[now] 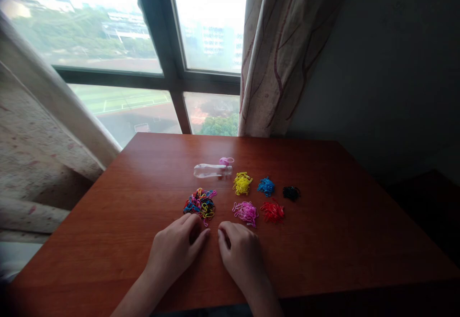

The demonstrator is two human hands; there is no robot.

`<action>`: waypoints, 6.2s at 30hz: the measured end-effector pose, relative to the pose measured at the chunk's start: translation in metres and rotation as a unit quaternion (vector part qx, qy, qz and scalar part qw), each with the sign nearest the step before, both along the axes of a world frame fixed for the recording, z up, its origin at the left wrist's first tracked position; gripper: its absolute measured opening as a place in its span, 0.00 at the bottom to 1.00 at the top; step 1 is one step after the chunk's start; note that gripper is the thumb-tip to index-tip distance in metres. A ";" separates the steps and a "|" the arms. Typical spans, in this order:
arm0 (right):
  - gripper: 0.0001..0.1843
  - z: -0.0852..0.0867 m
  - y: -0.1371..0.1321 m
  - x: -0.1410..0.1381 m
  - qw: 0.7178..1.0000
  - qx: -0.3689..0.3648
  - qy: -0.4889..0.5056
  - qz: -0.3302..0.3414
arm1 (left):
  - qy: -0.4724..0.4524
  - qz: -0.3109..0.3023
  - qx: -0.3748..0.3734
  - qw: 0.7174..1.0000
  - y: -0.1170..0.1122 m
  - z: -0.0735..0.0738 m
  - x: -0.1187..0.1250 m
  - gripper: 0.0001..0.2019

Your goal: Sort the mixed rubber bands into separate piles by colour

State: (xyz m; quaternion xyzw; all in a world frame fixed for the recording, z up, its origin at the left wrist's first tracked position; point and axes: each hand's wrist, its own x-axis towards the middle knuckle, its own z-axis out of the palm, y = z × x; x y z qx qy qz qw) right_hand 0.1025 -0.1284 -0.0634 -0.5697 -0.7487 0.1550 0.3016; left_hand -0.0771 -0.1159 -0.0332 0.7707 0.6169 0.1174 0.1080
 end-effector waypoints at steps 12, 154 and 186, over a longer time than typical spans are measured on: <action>0.10 0.002 0.001 -0.001 0.999 -0.034 0.016 0.001 | -0.007 0.013 0.026 1.000 -0.005 -0.008 0.007 0.06; 0.12 0.012 0.052 0.020 0.987 0.077 0.048 -0.136 | -0.120 -0.065 0.007 0.991 0.002 -0.014 -0.023 0.08; 0.02 0.009 0.011 -0.029 0.998 -0.037 -0.037 -0.021 | -0.114 -0.063 0.013 0.991 0.004 -0.017 -0.024 0.09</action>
